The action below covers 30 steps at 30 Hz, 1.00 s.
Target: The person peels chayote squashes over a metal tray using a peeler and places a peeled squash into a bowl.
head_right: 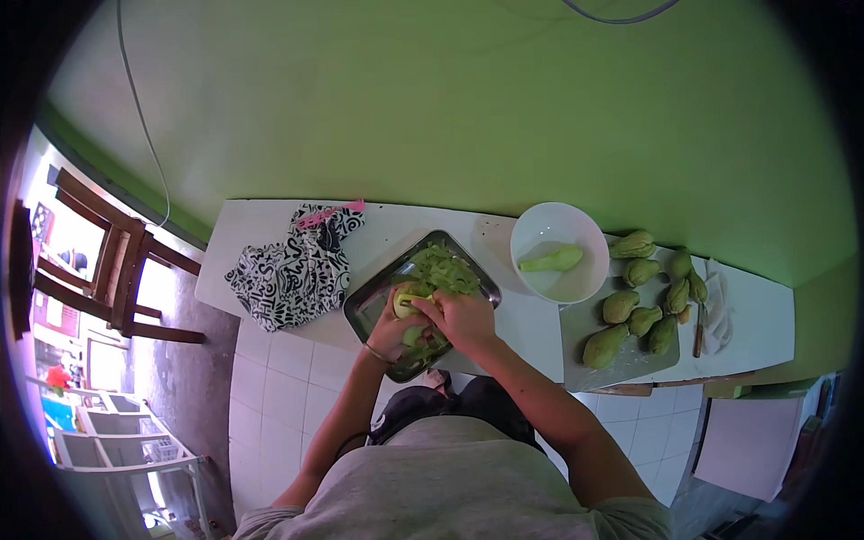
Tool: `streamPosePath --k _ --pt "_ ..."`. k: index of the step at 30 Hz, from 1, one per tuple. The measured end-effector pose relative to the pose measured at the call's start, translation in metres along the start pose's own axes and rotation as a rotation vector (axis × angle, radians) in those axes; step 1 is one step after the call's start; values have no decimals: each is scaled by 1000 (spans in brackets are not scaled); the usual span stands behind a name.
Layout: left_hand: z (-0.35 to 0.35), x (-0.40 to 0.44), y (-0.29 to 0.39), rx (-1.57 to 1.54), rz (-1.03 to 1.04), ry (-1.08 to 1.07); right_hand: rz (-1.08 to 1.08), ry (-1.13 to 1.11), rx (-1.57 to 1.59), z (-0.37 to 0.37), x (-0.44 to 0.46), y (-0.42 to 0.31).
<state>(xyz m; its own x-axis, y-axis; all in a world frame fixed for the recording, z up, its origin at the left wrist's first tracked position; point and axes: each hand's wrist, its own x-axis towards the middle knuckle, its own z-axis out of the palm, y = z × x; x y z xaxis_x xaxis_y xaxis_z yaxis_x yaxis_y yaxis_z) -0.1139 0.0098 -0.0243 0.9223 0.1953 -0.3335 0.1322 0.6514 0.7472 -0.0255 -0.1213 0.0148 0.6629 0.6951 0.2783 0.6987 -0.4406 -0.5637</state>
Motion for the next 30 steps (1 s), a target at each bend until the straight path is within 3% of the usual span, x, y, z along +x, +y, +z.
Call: streamPosePath --k 4,11,21,30 --pt "7 -3 4 -33 -86 40 -1 94 -102 16 4 9" --pt "-12 4 0 -22 -13 239 112 149 -139 55 15 1" --pt "-9 7 -6 -55 -41 330 171 44 -133 56 17 1" --pt "-1 9 -21 63 113 517 234 -34 -129 64 14 5"
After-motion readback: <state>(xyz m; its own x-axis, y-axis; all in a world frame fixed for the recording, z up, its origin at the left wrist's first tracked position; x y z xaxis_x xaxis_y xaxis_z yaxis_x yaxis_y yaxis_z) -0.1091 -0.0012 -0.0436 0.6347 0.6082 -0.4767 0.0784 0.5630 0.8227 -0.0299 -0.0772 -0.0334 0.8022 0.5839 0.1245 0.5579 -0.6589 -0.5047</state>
